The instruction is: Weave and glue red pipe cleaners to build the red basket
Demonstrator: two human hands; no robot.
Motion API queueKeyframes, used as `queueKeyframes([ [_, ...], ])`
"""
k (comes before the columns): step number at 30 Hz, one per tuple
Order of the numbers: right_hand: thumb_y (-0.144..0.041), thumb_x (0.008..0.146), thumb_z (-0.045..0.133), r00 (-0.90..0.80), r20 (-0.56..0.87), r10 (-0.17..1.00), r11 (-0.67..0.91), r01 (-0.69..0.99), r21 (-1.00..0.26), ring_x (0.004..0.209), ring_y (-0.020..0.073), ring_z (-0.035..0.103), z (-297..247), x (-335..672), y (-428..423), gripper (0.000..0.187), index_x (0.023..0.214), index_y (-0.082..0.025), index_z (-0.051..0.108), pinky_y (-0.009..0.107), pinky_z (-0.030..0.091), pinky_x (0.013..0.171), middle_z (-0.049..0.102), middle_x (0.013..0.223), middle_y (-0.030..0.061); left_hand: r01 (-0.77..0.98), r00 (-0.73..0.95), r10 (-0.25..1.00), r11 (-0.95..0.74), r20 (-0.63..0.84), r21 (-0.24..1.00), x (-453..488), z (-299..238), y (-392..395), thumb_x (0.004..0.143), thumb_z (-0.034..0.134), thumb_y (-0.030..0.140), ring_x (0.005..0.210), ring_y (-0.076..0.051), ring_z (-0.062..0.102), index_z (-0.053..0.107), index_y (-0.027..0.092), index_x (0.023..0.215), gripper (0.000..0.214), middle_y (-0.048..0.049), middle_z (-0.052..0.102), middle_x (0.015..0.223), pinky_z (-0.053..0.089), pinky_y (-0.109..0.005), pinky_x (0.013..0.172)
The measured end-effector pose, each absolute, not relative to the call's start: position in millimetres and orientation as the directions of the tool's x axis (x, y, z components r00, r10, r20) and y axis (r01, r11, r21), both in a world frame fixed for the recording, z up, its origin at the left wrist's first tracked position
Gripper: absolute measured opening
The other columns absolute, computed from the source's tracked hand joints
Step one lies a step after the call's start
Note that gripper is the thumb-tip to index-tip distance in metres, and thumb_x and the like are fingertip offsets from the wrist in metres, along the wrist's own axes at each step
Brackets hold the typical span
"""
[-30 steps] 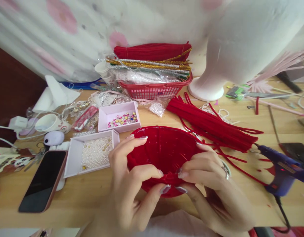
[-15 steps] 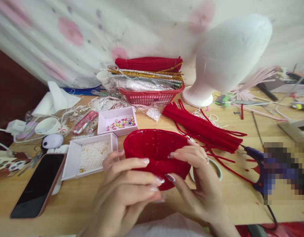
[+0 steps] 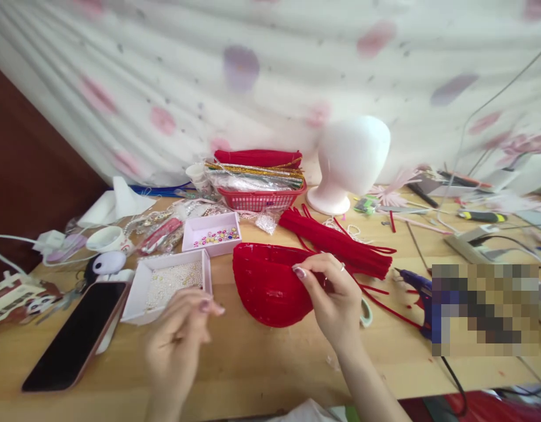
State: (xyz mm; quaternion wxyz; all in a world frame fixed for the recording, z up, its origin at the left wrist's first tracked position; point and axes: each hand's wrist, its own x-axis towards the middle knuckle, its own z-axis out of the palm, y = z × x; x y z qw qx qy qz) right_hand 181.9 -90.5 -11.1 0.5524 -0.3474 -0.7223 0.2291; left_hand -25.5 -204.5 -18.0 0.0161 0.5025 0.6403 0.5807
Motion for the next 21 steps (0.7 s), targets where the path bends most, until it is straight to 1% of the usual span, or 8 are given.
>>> queueKeyframes([
  [1, -0.017, 0.095, 0.069, -0.118, 0.636, 0.763, 0.643, 0.247, -0.725, 0.076, 0.0137, 0.063, -11.9, 181.2, -90.1, 0.014, 0.084, -0.025, 0.067, 0.029, 0.046, 0.072, 0.069, 0.080, -0.0039, 0.616, -0.441, 0.698, -0.221, 0.564, 0.756, -14.9, -20.0, -199.8, 0.093, 0.065, 0.035, 0.070, -0.016, 0.068, 0.061, 0.023, 0.061, 0.035, -0.0012, 0.071, 0.075, 0.051, -0.024, 0.056],
  [3, -0.018, 0.096, 0.067, -0.068, 0.630, 0.774, 0.626, 0.238, -0.743, 0.074, 0.0136, 0.064, -13.1, 180.5, -89.6, 0.015, 0.082, -0.024, 0.065, 0.028, 0.047, 0.070, 0.070, 0.079, -0.0037, 0.604, -0.357, 0.715, -0.314, 0.601, 0.732, 1.4, -20.8, -192.4, 0.088, 0.075, 0.029, 0.088, -0.016, 0.071, 0.070, 0.024, 0.081, 0.010, -0.0019, 0.074, 0.097, 0.055, -0.024, 0.068],
  [4, -0.018, 0.096, 0.066, -0.052, 0.628, 0.776, 0.621, 0.234, -0.748, 0.075, 0.0137, 0.065, -13.6, 180.2, -89.5, 0.015, 0.082, -0.024, 0.064, 0.027, 0.048, 0.070, 0.070, 0.080, -0.0034, 0.602, -0.335, 0.705, -0.350, 0.625, 0.718, 7.2, -20.0, -188.8, 0.088, 0.076, 0.027, 0.094, -0.016, 0.071, 0.072, 0.025, 0.091, 0.006, -0.0021, 0.072, 0.102, 0.056, -0.023, 0.074],
  [6, -0.019, 0.097, 0.064, -0.038, 0.626, 0.779, 0.617, 0.230, -0.753, 0.076, 0.0141, 0.066, -14.2, 179.6, -89.5, 0.015, 0.083, -0.024, 0.064, 0.027, 0.050, 0.070, 0.071, 0.081, -0.0029, 0.592, -0.337, 0.671, -0.395, 0.661, 0.702, 14.6, -17.0, -180.1, 0.090, 0.076, 0.024, 0.094, -0.013, 0.068, 0.073, 0.027, 0.105, 0.017, -0.0012, 0.070, 0.101, 0.056, -0.022, 0.079],
  [10, -0.020, 0.097, 0.063, -0.049, 0.634, 0.772, 0.624, 0.251, -0.740, 0.075, 0.0148, 0.068, -14.8, 178.6, -90.1, 0.015, 0.083, -0.024, 0.064, 0.030, 0.051, 0.077, 0.072, 0.080, -0.0029, 0.558, -0.349, 0.657, -0.427, 0.668, 0.712, 18.4, -11.3, -156.4, 0.090, 0.076, 0.020, 0.075, -0.010, 0.063, 0.076, 0.029, 0.113, 0.025, 0.0025, 0.065, 0.086, 0.055, -0.020, 0.072],
  [14, -0.020, 0.095, 0.063, -0.083, 0.654, 0.751, 0.647, 0.289, -0.706, 0.074, 0.0168, 0.068, -15.4, 176.5, -92.1, 0.015, 0.081, -0.025, 0.065, 0.045, 0.044, 0.099, 0.072, 0.079, -0.0030, 0.541, -0.359, 0.651, -0.438, 0.669, 0.718, 20.9, -11.5, -137.6, 0.089, 0.076, 0.016, 0.063, -0.008, 0.059, 0.080, 0.030, 0.106, 0.023, 0.0039, 0.062, 0.075, 0.052, -0.020, 0.062],
  [18, -0.020, 0.098, 0.059, -0.071, 0.654, 0.753, 0.638, 0.321, -0.700, 0.075, 0.0181, 0.066, -17.2, 173.6, -94.3, 0.014, 0.086, -0.025, 0.063, 0.040, 0.047, 0.085, 0.071, 0.081, -0.0012, 0.497, -0.390, 0.673, -0.421, 0.629, 0.759, 18.2, -7.3, -139.8, 0.091, 0.071, 0.017, 0.061, -0.010, 0.060, 0.082, 0.030, 0.092, 0.017, 0.0028, 0.066, 0.073, 0.048, -0.021, 0.055],
  [21, -0.019, 0.099, 0.058, -0.048, 0.647, 0.761, 0.618, 0.356, -0.701, 0.076, 0.0175, 0.064, -18.7, 172.5, -94.8, 0.013, 0.088, -0.025, 0.061, 0.038, 0.046, 0.083, 0.070, 0.082, -0.0014, 0.442, -0.459, 0.701, -0.352, 0.545, 0.825, -12.8, 3.4, -157.5, 0.092, 0.071, 0.031, 0.063, -0.013, 0.059, 0.077, 0.029, 0.076, 0.017, 0.0022, 0.065, 0.070, 0.048, -0.024, 0.055],
])
